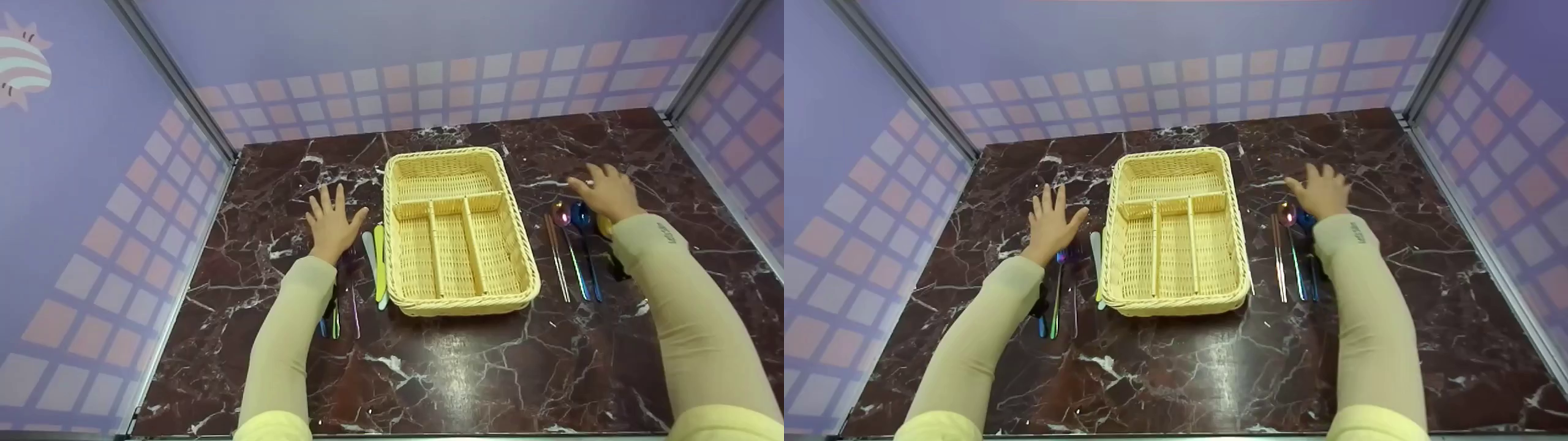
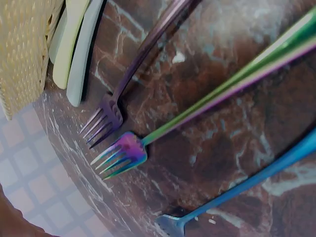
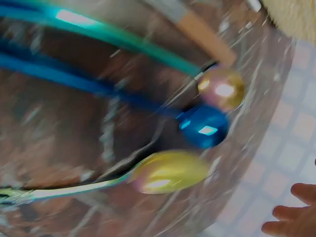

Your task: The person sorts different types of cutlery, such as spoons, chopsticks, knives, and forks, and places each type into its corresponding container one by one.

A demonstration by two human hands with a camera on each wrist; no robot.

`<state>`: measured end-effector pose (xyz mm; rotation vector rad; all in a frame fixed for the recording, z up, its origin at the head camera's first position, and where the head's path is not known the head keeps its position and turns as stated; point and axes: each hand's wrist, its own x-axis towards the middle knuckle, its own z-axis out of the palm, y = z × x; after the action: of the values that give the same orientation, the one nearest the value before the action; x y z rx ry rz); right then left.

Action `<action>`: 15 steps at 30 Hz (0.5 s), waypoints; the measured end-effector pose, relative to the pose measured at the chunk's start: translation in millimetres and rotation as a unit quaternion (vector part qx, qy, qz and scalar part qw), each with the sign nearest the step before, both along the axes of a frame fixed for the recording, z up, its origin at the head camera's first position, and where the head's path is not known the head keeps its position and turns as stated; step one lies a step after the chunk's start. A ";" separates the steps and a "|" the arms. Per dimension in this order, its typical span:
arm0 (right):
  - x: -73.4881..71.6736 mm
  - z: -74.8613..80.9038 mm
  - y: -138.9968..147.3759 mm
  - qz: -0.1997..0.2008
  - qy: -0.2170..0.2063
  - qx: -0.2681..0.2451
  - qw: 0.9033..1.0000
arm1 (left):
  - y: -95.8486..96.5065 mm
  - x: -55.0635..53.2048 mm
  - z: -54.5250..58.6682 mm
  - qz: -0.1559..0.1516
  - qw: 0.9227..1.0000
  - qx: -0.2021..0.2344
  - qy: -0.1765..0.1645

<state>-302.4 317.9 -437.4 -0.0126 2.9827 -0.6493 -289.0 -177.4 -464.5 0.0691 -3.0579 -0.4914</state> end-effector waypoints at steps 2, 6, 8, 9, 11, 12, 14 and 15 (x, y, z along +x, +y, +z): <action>5.9 -7.4 16.3 -0.011 -0.014 -0.006 1.000 | 1.7 1.8 -1.3 0.000 1.000 0.005 -0.001; 22.4 -24.4 45.4 -0.037 -0.048 -0.010 0.998 | 7.9 3.3 -3.8 -0.003 1.000 0.003 -0.003; 30.1 -30.0 55.8 -0.045 -0.068 -0.007 0.997 | 10.9 3.8 -4.6 -0.004 1.000 0.006 -0.003; 33.4 -31.9 59.9 -0.045 -0.082 -0.008 0.996 | 12.1 3.9 -4.8 -0.005 1.000 0.005 0.000; 38.6 -33.5 66.4 -0.046 -0.124 -0.030 0.991 | 13.9 3.7 -5.1 -0.010 1.000 0.004 0.002; 40.2 -33.5 68.7 -0.046 -0.152 -0.047 0.986 | 14.5 3.5 -5.4 -0.012 1.000 0.004 0.004; 41.7 -32.4 71.9 -0.036 -0.219 -0.077 0.972 | 14.8 2.8 -6.3 -0.014 1.000 0.002 0.007; 42.0 -31.4 72.6 -0.027 -0.253 -0.088 0.963 | 14.7 2.4 -6.9 -0.013 1.000 0.001 0.007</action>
<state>-260.4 390.5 -468.8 0.1937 2.4368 -0.7824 -286.5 -162.7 -471.4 0.0250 -3.0485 -0.4946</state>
